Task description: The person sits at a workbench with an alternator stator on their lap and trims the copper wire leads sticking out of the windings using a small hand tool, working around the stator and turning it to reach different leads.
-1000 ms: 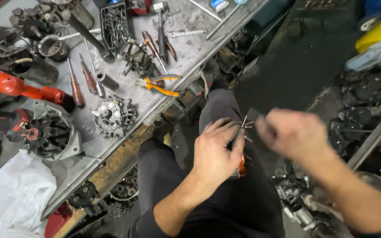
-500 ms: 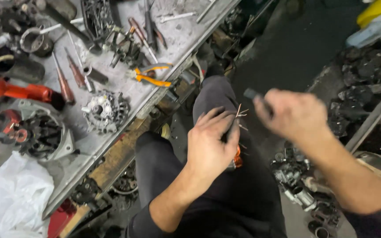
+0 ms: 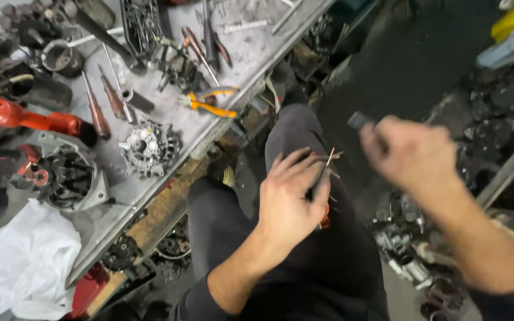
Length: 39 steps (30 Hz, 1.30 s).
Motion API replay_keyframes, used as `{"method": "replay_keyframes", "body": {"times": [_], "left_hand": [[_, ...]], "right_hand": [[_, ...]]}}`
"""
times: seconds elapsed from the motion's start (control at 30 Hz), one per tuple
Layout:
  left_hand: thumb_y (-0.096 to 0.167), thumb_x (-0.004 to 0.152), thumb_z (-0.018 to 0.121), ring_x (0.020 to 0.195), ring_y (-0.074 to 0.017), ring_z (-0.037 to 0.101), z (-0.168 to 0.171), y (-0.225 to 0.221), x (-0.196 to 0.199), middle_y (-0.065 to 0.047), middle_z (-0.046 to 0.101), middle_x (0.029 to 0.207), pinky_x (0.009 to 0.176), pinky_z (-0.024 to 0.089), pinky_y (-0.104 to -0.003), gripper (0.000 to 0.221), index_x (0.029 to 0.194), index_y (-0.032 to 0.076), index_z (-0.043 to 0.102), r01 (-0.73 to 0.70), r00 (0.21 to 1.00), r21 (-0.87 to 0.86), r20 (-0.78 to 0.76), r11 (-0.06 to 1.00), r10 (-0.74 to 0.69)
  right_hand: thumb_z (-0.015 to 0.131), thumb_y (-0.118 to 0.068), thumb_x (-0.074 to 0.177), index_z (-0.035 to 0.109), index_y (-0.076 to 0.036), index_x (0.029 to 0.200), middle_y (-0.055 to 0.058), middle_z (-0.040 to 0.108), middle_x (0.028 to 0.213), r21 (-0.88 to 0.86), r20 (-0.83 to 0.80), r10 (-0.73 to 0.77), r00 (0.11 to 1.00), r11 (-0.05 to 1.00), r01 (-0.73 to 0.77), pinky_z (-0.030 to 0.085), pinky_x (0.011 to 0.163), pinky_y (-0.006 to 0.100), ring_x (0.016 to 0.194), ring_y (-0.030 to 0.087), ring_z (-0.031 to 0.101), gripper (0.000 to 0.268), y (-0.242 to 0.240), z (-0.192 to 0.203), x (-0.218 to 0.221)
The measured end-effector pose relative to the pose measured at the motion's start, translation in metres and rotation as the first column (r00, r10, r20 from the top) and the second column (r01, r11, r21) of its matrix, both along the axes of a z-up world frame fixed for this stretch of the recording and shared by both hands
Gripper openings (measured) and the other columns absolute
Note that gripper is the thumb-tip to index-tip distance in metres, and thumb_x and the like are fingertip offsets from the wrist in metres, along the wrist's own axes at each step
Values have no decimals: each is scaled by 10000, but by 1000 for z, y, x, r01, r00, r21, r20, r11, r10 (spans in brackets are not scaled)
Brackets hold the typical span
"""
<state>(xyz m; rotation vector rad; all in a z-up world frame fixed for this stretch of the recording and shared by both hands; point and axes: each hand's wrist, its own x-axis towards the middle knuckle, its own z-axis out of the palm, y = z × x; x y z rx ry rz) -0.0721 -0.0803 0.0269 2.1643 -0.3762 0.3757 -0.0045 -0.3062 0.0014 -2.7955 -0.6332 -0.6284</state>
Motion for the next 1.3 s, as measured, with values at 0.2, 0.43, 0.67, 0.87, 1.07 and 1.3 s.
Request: {"method": "replay_keyframes", "body": {"times": [0.2, 0.43, 0.67, 0.87, 1.07, 1.3], "left_hand": [[113, 858, 721, 1202, -366, 678, -6, 1, 3, -128, 752, 1148, 1087, 461, -575, 217, 1060, 36, 747, 10, 999, 37, 50, 999, -12], [109, 887, 709, 1192, -342, 705, -7, 0, 5, -109, 770, 1115, 1099, 487, -552, 167, 1030, 33, 748, -6, 998, -4, 67, 1000, 7], [114, 865, 719, 1184, -336, 696, -9, -5, 4, -119, 764, 1122, 1073, 477, -583, 181, 1023, 32, 753, -44, 994, 24, 105, 999, 42], [116, 866, 716, 1189, -319, 693, -14, -8, 8, -98, 767, 1108, 1067, 483, -589, 171, 1015, 45, 759, -76, 992, 4, 103, 997, 75], [128, 890, 708, 1196, -320, 690, -9, -8, 5, -90, 772, 1113, 1075, 481, -592, 157, 1011, 40, 754, -70, 992, 18, 108, 997, 68], [147, 880, 712, 1170, -318, 691, -4, -16, 3, -91, 769, 1102, 1062, 476, -610, 177, 1017, 45, 761, -101, 990, 45, 99, 994, 96]], "right_hand": [[739, -277, 949, 549, -108, 700, 92, 596, 645, 101, -4, 159, 987, 982, -158, 509, 505, 416, 559, 308, 629, 356, 25, 16, -16], [731, -305, 930, 586, -128, 717, 87, 632, 676, 139, 46, 109, 993, 984, -114, 514, 499, 419, 553, 307, 628, 313, 23, 13, -16], [728, -354, 952, 559, -129, 671, 86, 602, 611, 36, 31, 93, 995, 995, -94, 519, 493, 423, 543, 306, 635, 398, 21, 20, -10], [723, -374, 919, 573, -135, 661, 89, 605, 595, -21, 17, 51, 999, 998, -51, 514, 484, 437, 529, 317, 631, 383, 16, 19, -10], [729, -357, 930, 587, -129, 692, 92, 608, 595, 27, 10, 89, 996, 996, -89, 521, 486, 436, 529, 317, 638, 358, 16, 19, -15], [732, -326, 922, 596, -110, 698, 107, 607, 598, 96, -45, 58, 997, 994, -54, 519, 489, 442, 549, 345, 644, 339, 15, 18, -11]]}}
